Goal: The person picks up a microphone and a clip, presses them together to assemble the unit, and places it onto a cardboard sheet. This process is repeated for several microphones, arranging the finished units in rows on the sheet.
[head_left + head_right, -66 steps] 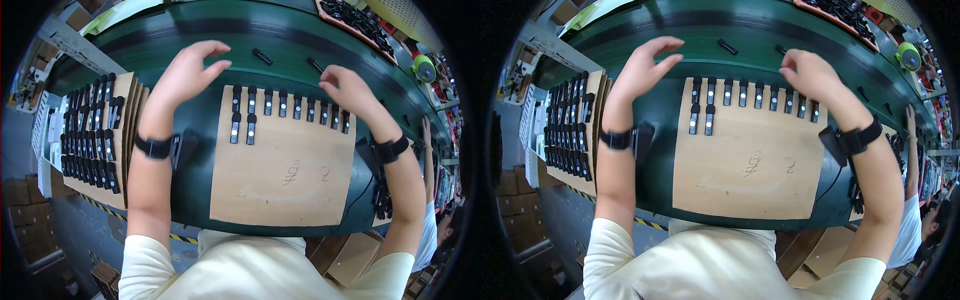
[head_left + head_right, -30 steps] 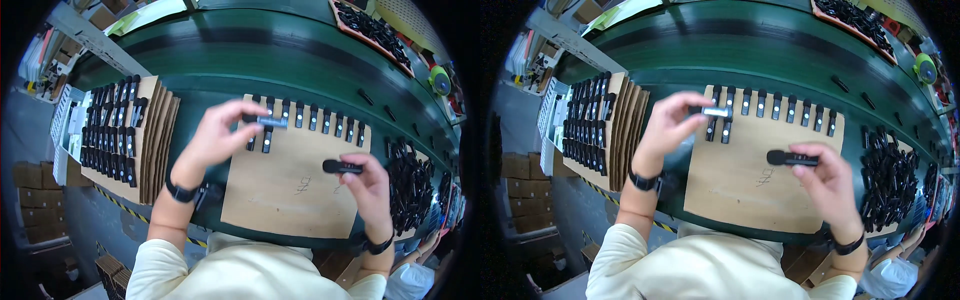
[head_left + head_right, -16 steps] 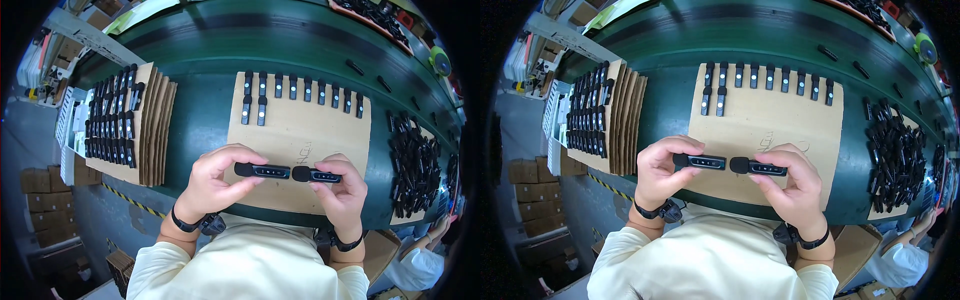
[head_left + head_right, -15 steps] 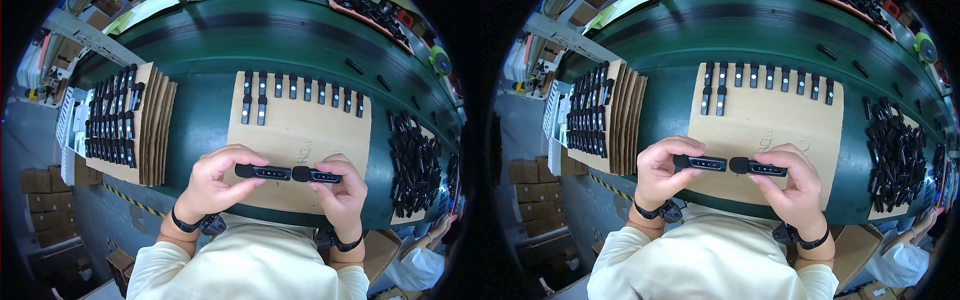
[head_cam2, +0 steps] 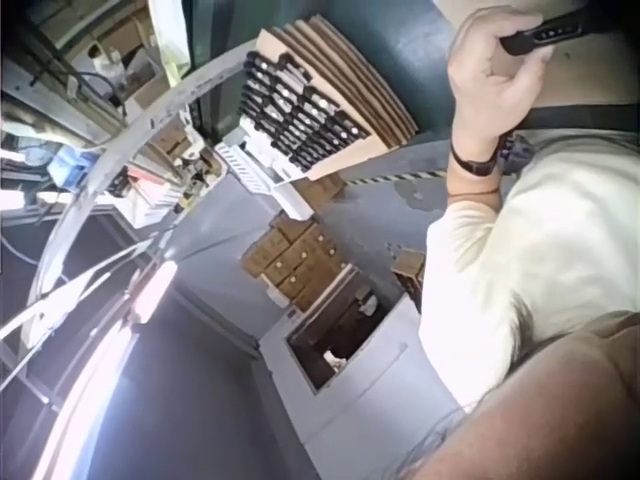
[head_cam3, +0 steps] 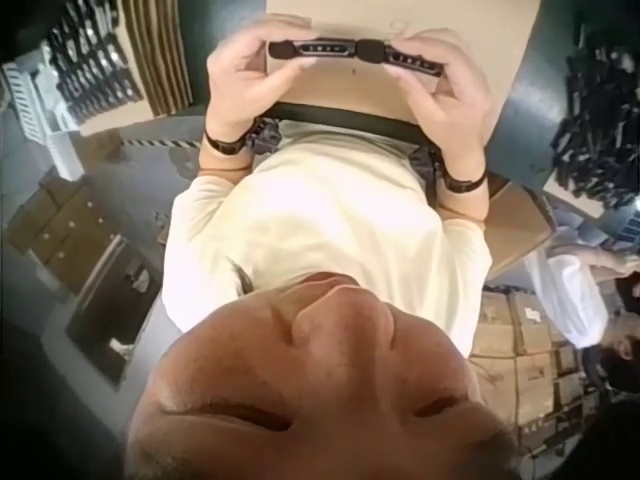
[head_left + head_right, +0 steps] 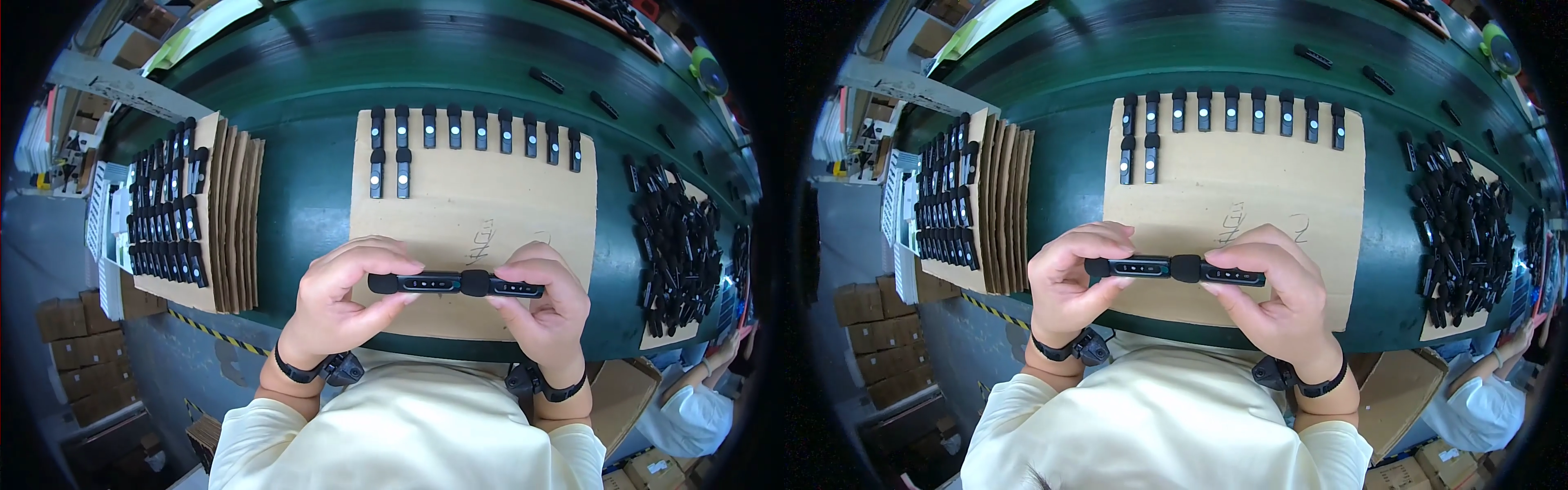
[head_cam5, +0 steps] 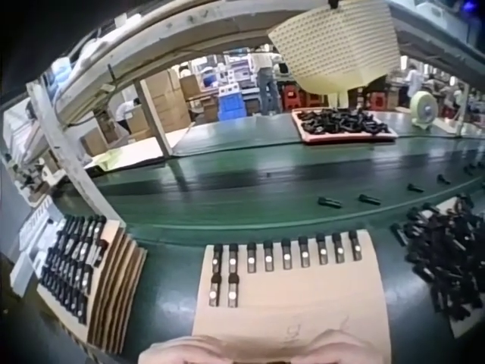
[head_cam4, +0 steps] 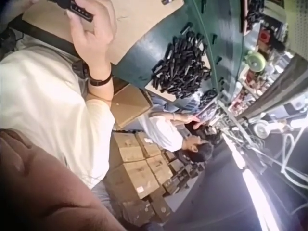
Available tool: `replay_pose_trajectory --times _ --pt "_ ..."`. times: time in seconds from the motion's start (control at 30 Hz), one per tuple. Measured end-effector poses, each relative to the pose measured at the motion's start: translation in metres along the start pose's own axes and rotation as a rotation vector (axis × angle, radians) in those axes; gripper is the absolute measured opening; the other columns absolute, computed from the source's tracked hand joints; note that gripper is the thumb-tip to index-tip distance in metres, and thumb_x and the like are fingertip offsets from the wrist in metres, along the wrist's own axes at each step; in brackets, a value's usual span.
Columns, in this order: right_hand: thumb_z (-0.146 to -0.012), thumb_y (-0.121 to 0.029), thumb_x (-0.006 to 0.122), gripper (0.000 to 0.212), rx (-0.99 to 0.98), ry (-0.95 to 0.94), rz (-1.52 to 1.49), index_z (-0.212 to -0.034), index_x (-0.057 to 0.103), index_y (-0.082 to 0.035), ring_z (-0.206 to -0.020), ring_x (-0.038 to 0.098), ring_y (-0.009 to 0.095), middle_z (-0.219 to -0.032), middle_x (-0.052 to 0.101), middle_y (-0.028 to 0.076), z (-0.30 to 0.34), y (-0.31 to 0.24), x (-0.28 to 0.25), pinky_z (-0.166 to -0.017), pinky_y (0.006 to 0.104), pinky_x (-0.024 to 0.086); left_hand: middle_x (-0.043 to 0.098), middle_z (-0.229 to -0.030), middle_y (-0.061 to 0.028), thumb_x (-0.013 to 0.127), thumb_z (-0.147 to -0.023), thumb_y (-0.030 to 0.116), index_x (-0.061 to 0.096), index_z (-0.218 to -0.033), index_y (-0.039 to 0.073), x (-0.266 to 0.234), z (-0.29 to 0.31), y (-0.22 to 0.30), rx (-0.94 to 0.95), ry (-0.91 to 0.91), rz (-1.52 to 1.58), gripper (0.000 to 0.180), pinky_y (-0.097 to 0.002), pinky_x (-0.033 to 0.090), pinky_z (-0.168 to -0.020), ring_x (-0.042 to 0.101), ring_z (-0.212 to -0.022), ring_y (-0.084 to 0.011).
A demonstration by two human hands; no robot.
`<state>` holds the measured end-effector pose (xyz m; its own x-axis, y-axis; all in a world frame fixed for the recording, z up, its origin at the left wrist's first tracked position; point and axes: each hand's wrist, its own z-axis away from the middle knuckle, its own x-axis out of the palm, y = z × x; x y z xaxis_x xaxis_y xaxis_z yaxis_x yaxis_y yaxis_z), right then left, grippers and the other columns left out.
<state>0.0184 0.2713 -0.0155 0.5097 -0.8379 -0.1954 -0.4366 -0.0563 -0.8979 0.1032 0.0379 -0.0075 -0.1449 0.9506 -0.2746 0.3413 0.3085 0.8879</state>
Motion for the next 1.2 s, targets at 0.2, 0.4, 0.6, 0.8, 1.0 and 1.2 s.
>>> replay_pose_trajectory --times 0.2,0.4,0.6,0.8,1.0,1.2 --pt "-0.076 0.003 0.077 0.026 -0.013 0.004 -0.006 -0.098 0.064 0.002 -0.077 0.057 0.018 -0.088 0.062 0.011 0.001 0.003 -0.001 -0.068 0.0267 0.043 0.072 -0.097 -0.0119 0.079 -0.071 -0.001 0.071 -0.099 0.0 0.0 -0.002 -0.003 0.037 -0.014 -0.046 0.03 -0.0357 0.055 -0.086 0.069 -0.095 -0.027" --pt "-0.075 0.005 0.077 0.028 -0.02 0.021 -0.01 -0.101 0.068 0.0 -0.08 0.064 0.02 -0.092 0.066 0.012 -0.001 0.002 -0.003 -0.068 0.0268 0.05 0.072 -0.096 -0.0111 0.079 -0.07 -0.001 0.071 -0.1 -0.001 0.002 -0.004 0.0 0.046 0.0 -0.043 0.031 -0.0395 0.054 -0.09 0.069 -0.096 -0.0294" --pt "-0.079 0.003 0.074 0.026 -0.065 0.054 -0.038 -0.103 0.064 0.002 -0.089 0.06 0.022 -0.098 0.063 0.016 0.002 0.004 -0.002 -0.075 0.0292 0.049 0.071 -0.095 -0.0117 0.076 -0.069 -0.005 0.071 -0.102 0.0 0.01 -0.012 0.007 0.072 0.032 -0.118 0.034 -0.0424 0.052 -0.094 0.067 -0.093 -0.0289" --pt "-0.078 0.008 0.072 0.027 0.022 0.234 -0.293 -0.104 0.067 0.003 -0.09 0.064 0.025 -0.1 0.065 0.017 0.005 -0.002 0.003 -0.078 0.0323 0.052 0.069 -0.098 -0.0133 0.072 -0.07 -0.004 0.069 -0.104 -0.001 0.007 -0.016 0.006 0.088 -0.1 -0.212 0.034 -0.0479 0.045 -0.102 0.064 -0.098 -0.0243" --pt "-0.075 0.011 0.07 0.038 -0.099 0.027 0.107 -0.112 0.063 0.003 -0.088 0.064 0.026 -0.101 0.065 0.018 0.001 -0.008 -0.014 -0.076 0.0342 0.051 0.07 -0.098 -0.0118 0.069 -0.071 -0.002 0.068 -0.1 0.001 0.008 -0.02 0.0 0.11 -0.059 -0.148 0.029 -0.0476 0.043 -0.103 0.064 -0.098 -0.025" --pt "-0.07 0.013 0.07 0.048 -0.164 -0.001 0.256 -0.116 0.062 0.001 -0.085 0.064 0.029 -0.099 0.066 0.016 -0.009 -0.008 0.009 -0.072 0.0369 0.05 0.071 -0.098 -0.0121 0.068 -0.074 -0.001 0.067 -0.098 0.001 0.017 -0.018 -0.001 0.094 -0.063 -0.077 0.024 -0.0482 0.044 -0.103 0.067 -0.096 -0.027"
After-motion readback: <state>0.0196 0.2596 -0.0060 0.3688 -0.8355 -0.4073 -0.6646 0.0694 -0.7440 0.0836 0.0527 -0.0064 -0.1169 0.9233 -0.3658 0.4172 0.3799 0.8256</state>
